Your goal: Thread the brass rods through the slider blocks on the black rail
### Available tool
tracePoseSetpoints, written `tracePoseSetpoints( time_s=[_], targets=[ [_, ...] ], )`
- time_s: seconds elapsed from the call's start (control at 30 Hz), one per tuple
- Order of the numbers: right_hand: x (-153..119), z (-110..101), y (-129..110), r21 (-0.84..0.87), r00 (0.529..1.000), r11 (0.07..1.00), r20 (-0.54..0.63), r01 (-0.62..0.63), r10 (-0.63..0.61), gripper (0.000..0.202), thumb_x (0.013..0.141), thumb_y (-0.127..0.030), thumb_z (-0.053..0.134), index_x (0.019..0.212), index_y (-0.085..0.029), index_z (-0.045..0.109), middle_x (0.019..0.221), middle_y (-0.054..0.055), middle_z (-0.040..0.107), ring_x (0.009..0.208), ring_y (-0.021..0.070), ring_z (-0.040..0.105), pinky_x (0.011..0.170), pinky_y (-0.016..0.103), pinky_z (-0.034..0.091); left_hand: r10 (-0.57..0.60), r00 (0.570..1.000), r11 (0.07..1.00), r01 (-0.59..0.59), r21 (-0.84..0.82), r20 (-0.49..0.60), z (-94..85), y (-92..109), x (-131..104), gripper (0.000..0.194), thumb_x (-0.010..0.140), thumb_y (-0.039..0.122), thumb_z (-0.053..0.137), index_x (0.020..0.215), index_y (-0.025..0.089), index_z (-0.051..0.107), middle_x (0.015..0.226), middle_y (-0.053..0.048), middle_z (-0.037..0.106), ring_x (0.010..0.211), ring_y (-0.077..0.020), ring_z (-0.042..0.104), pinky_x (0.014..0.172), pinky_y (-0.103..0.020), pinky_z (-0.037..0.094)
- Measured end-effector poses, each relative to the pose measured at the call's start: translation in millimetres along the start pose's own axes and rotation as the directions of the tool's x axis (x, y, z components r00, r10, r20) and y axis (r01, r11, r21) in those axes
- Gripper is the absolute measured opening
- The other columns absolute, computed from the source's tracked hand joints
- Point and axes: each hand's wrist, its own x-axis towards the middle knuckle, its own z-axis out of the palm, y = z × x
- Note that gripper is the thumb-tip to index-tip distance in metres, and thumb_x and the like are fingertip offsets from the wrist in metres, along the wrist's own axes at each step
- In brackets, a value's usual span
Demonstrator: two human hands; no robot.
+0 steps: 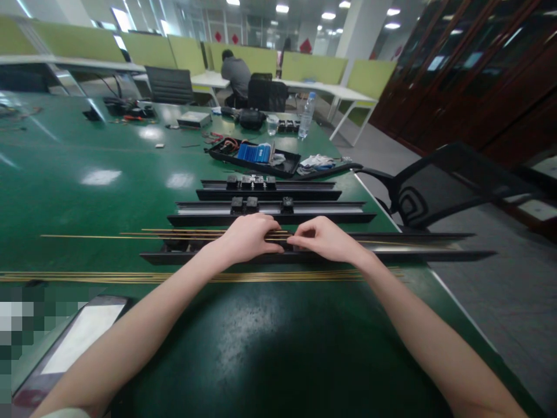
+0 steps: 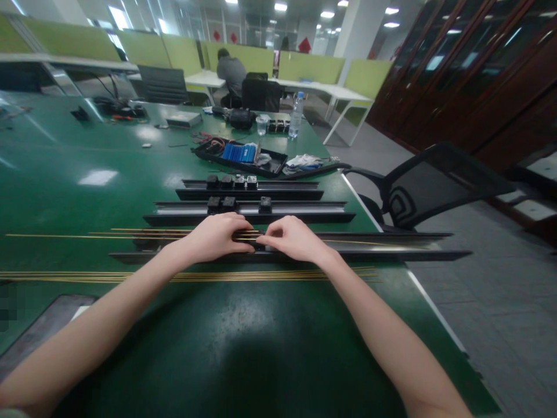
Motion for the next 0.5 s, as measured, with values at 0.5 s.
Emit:
tracePoseSetpoints(
  time_s=[0.5],
  targets=[
    [-7.2, -10.6, 8.2, -0.032, 0.999, 0.999, 0.016, -0.031, 0.031, 0.048, 0.086, -0.060, 0.062, 0.074, -0.015, 0.074, 0.064, 0.003, 0.066, 0.058, 0.0132, 0.051, 0.056, 0.026, 0.034, -0.002, 1.000, 1.000, 0.002, 0.013, 0.004, -2.7, 2.2, -0.7, 0.043, 0.083, 0.057, 0.067, 0.104, 0.021, 0.071, 0.104, -0.006, 0.072, 0.100, -0.0251, 0.066, 0.081, -0.033, 0.051]
  ],
)
